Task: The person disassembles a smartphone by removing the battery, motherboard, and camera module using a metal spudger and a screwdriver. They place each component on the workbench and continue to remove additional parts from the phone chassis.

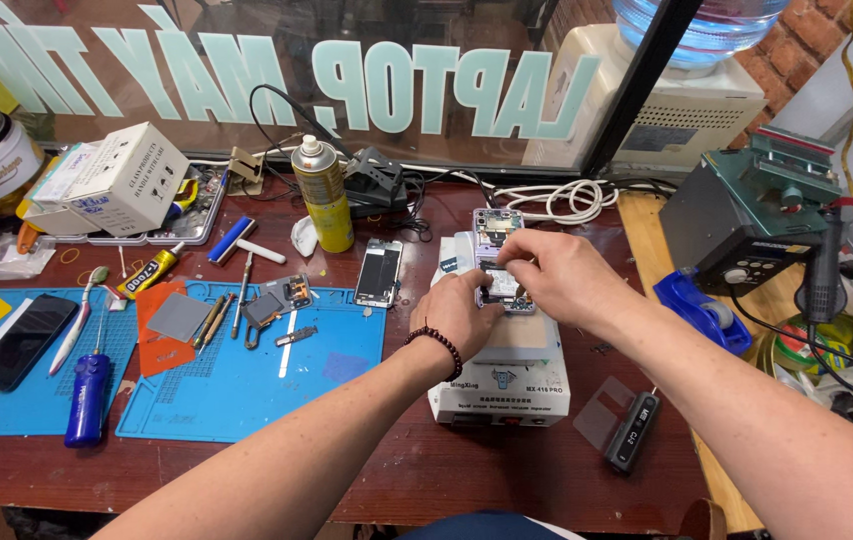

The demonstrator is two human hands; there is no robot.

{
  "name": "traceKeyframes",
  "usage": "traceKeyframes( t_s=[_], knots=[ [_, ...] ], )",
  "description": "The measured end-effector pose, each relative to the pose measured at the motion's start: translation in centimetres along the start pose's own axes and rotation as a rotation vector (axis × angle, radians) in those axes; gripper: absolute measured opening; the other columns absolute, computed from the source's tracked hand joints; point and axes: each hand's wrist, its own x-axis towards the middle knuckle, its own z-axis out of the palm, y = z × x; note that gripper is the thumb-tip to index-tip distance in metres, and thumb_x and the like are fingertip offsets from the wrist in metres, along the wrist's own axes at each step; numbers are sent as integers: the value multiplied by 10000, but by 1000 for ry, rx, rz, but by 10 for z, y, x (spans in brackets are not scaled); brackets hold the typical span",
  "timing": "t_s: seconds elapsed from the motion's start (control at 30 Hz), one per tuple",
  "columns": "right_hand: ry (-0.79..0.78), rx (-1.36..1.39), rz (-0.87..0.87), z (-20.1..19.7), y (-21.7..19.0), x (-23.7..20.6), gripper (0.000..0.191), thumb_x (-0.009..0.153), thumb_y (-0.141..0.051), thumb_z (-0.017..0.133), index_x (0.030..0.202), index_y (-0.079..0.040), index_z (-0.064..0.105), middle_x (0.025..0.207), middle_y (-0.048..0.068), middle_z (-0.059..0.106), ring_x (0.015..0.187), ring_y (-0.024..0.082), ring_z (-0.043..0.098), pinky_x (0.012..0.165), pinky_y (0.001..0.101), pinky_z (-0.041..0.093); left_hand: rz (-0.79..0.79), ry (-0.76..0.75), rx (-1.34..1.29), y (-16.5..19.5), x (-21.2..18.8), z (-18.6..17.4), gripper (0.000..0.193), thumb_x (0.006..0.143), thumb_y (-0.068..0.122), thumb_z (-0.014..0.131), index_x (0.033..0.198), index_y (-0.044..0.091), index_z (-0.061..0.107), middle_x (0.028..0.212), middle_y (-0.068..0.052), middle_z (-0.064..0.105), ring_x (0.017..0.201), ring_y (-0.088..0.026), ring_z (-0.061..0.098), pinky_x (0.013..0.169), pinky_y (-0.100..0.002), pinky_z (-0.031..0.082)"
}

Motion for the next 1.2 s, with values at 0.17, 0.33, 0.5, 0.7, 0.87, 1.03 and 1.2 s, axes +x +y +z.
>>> traceKeyframes(
  t_s=[0.17,0.33,0.5,0.7,0.87,1.03,1.2],
  knots=[
    [16,-14,-65,1,10,3,220,865,-70,618,1062,-80,715,925,114,767,881,256,748,798,380,571,-18,1,4,-2,0,-1,439,834,329,770,1249,206,692,1218,-101,669,1106,-316,657,944,-463,522],
    [12,83,-31,1,19,5,237,841,-59,650,1061,-79,736,917,72,785,879,189,762,792,342,588,23,31,22,-3,-1,-1,435,837,334,772,1244,195,707,1220,-109,673,1102,-318,661,938,-459,525],
    [61,239,45,-6,24,-2,253,843,-52,685,1092,-57,726,918,58,776,872,148,749,758,307,593,69,57,24,-4,-6,-2,405,834,328,771,1202,169,719,1164,-103,682,1042,-319,678,895,-457,536],
    [52,755,260,-6,19,-8,286,880,8,658,1166,-7,662,1041,122,723,955,180,740,790,290,640,148,124,-57,-4,-10,1,228,824,280,765,969,104,750,1013,-92,701,943,-301,691,826,-445,542],
    [31,900,302,0,15,-9,300,896,24,633,1196,15,647,1095,137,702,979,199,726,814,303,640,226,195,-98,-14,-10,0,157,886,231,713,871,76,739,931,-109,731,902,-315,692,790,-456,537],
    [65,988,335,9,13,-11,286,913,7,635,1198,23,620,1075,131,666,974,214,720,822,322,642,130,139,-124,-27,-12,-2,172,883,235,717,872,63,727,908,-122,730,883,-314,702,784,-449,544],
    [223,1074,334,2,31,-16,271,963,-77,609,1219,8,577,1064,146,668,938,243,710,820,363,628,213,261,-224,-35,-9,-5,150,887,195,711,898,62,780,894,-140,737,824,-309,712,738,-423,557]
  ],
)
